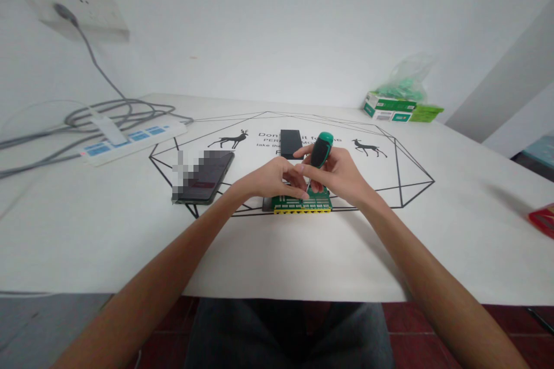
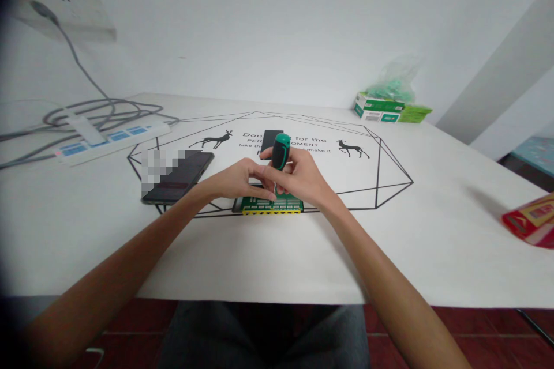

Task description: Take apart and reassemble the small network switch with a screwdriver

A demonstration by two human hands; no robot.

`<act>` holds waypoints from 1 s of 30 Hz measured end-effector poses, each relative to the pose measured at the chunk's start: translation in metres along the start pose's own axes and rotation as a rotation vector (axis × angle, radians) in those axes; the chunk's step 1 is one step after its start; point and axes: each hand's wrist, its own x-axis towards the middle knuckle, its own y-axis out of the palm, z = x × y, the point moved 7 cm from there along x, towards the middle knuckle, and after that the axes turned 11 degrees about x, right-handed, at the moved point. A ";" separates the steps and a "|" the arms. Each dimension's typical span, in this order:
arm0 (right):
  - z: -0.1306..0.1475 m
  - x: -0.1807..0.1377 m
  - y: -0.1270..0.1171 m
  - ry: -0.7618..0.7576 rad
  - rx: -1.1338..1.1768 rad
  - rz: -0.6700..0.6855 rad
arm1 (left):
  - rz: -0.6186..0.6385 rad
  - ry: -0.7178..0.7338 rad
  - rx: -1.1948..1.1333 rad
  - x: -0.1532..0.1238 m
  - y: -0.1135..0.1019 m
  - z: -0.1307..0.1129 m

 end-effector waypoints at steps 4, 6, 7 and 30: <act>-0.002 0.000 -0.001 0.015 -0.005 -0.013 | 0.043 0.036 0.005 0.000 0.001 -0.002; -0.002 0.000 -0.001 0.020 -0.001 -0.018 | 0.054 0.046 0.016 0.000 0.001 -0.001; -0.002 0.000 -0.001 0.017 0.001 -0.017 | 0.054 0.049 0.018 0.000 0.001 -0.001; -0.001 0.001 -0.001 0.000 0.002 0.004 | 0.031 0.035 -0.020 0.001 0.002 -0.002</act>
